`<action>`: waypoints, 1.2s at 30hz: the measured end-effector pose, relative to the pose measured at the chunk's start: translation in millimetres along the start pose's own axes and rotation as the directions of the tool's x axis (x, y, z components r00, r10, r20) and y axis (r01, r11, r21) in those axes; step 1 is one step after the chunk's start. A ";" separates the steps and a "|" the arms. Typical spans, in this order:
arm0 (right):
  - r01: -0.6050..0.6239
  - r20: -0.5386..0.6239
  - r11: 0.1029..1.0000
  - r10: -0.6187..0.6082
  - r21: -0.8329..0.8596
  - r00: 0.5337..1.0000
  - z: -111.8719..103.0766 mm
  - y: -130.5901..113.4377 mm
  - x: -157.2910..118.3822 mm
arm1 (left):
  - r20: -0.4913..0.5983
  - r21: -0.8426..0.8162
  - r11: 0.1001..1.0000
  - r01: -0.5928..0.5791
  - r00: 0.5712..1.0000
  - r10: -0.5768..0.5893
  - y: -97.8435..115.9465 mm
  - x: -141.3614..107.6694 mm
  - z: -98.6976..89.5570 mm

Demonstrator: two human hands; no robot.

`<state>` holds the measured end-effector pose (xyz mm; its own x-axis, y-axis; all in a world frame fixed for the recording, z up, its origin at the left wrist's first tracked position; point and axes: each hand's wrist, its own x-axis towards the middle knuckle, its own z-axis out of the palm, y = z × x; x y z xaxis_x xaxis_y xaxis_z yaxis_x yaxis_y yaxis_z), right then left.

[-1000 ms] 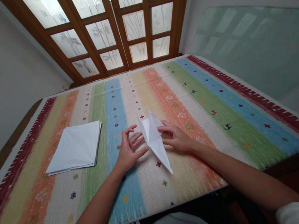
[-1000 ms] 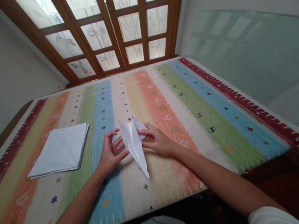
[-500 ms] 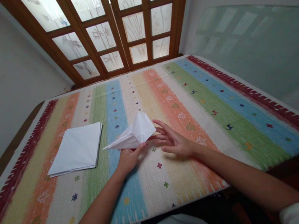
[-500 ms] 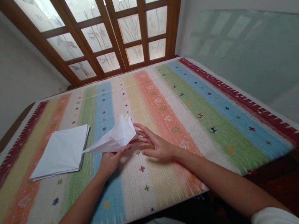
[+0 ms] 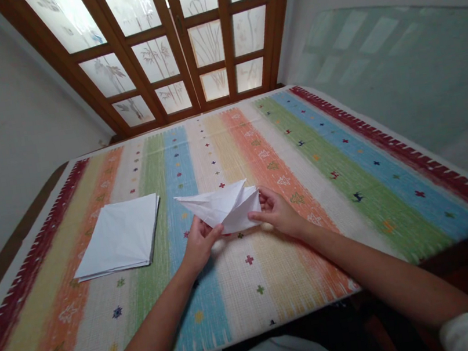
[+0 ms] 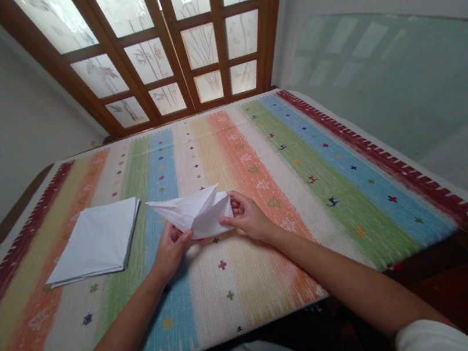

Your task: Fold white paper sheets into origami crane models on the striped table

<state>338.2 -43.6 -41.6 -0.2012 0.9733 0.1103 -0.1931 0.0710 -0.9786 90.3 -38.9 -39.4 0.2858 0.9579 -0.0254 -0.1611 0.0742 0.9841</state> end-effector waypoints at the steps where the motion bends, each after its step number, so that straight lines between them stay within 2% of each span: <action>1: 0.004 -0.014 1.000 -0.004 -0.001 1.000 1.1 -0.1 -0.5 | -0.011 -0.010 1.000 -0.011 1.000 0.011 0.8 1.1 0.9; 4: 0.021 -0.060 1.000 -0.022 -0.013 0.998 2.8 0.8 -0.6 | -0.091 0.011 0.996 -0.085 0.992 0.085 3.3 3.2 3.1; 10: 0.031 -0.159 0.998 -0.041 -0.063 0.986 0.0 5.0 3.3 | -0.199 0.171 0.955 -0.241 0.941 0.273 7.9 -0.9 2.9; 12: 0.040 -0.171 0.996 -0.053 -0.078 0.984 0.0 4.8 3.4 | -0.187 0.204 0.949 -0.241 0.942 0.279 9.2 -1.8 2.8; 16: 0.046 -0.147 0.993 -0.062 -0.110 0.987 4.8 -1.2 -1.9 | -0.115 0.248 0.955 -0.162 0.974 0.195 10.1 -1.5 5.3; 20: 0.115 -0.096 0.963 -0.142 -0.243 0.985 11.2 -10.5 -9.6 | -0.082 0.303 0.944 -0.130 0.983 0.162 9.1 -2.1 8.0; 27: 0.186 -0.001 0.893 -0.204 -0.409 0.979 10.4 -15.6 -13.0 | -0.038 0.457 0.873 -0.172 0.976 0.213 9.3 -4.0 6.4; 30: 0.198 0.028 0.877 -0.206 -0.437 0.978 7.6 -16.3 -13.0 | -0.023 0.536 0.815 -0.219 0.962 0.273 13.0 -4.6 5.1; 33: 0.210 0.062 0.888 -0.203 -0.408 0.977 2.3 -17.5 -12.8 | 0.009 0.593 0.758 -0.272 0.943 0.332 16.9 -4.5 1.8; 36: 0.232 0.078 0.925 -0.219 -0.301 0.973 -5.3 -19.5 -12.4 | 0.020 0.608 0.738 -0.293 0.935 0.355 20.5 -3.7 -3.2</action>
<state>349.6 -55.8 -24.8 -0.2282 0.9143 0.3347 0.0633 0.3570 -0.9320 83.0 -40.1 -19.7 0.2286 0.9163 0.3288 0.3720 -0.3943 0.8403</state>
